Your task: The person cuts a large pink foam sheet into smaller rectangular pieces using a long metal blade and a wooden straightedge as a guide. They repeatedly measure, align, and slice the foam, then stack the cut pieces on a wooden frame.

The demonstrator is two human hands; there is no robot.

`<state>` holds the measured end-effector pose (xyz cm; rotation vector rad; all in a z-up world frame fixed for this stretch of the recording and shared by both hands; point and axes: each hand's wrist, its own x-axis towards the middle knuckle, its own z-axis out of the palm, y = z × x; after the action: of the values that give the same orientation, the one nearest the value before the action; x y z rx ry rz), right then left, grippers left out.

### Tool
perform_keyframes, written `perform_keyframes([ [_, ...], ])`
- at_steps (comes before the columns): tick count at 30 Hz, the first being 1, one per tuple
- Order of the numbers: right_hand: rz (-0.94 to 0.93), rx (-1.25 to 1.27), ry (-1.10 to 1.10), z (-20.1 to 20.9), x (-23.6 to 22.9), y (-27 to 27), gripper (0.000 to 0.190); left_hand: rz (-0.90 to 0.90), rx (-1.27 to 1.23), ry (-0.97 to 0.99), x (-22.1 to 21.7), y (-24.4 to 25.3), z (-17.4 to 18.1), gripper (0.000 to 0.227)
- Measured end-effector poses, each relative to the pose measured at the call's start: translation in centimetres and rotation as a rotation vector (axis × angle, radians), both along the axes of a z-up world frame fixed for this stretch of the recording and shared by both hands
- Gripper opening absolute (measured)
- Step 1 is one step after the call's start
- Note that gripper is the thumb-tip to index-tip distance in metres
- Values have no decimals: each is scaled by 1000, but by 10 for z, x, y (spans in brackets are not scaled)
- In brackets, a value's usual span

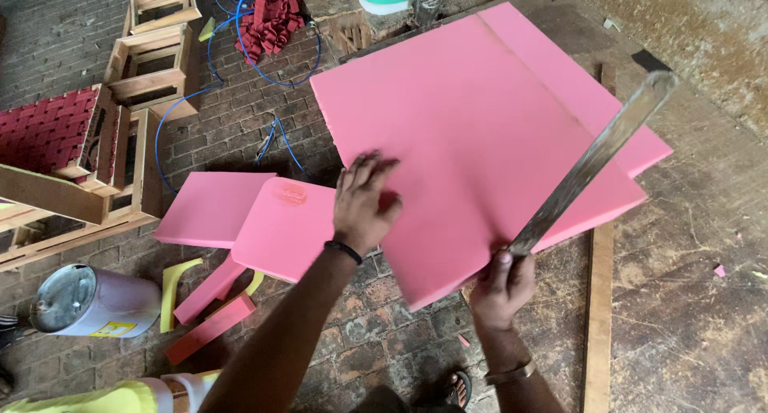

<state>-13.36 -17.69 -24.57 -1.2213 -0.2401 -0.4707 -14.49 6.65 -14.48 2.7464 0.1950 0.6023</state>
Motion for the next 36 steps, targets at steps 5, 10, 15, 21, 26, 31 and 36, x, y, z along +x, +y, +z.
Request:
perform_keyframes([
  [5, -61, -244, 168, 36, 110, -100, 11, 41, 214, 67, 28, -102, 0, 84],
  [10, -634, -1131, 224, 102, 144, -156, 9, -496, -69, 308, 97, -101, 23, 49],
  [15, -485, -767, 320, 108, 81, -27, 15, -650, 89, -38, 171, 50, 34, 48],
  [21, -533, -611, 723, 117, 76, 54, 18, -755, -9, -194, 168, 98, -6, 39],
  [26, -643, -636, 462, 118, 72, -11, 15, -516, -129, -98, 104, 1, -8, 39],
  [31, -645, -277, 235, 81, -5, -25, 12, -970, 69, 179, 54, -64, 15, 82],
  [36, -971, -431, 394, 56, -72, 17, 26, -1213, 544, 278, 69, -74, 29, 117],
])
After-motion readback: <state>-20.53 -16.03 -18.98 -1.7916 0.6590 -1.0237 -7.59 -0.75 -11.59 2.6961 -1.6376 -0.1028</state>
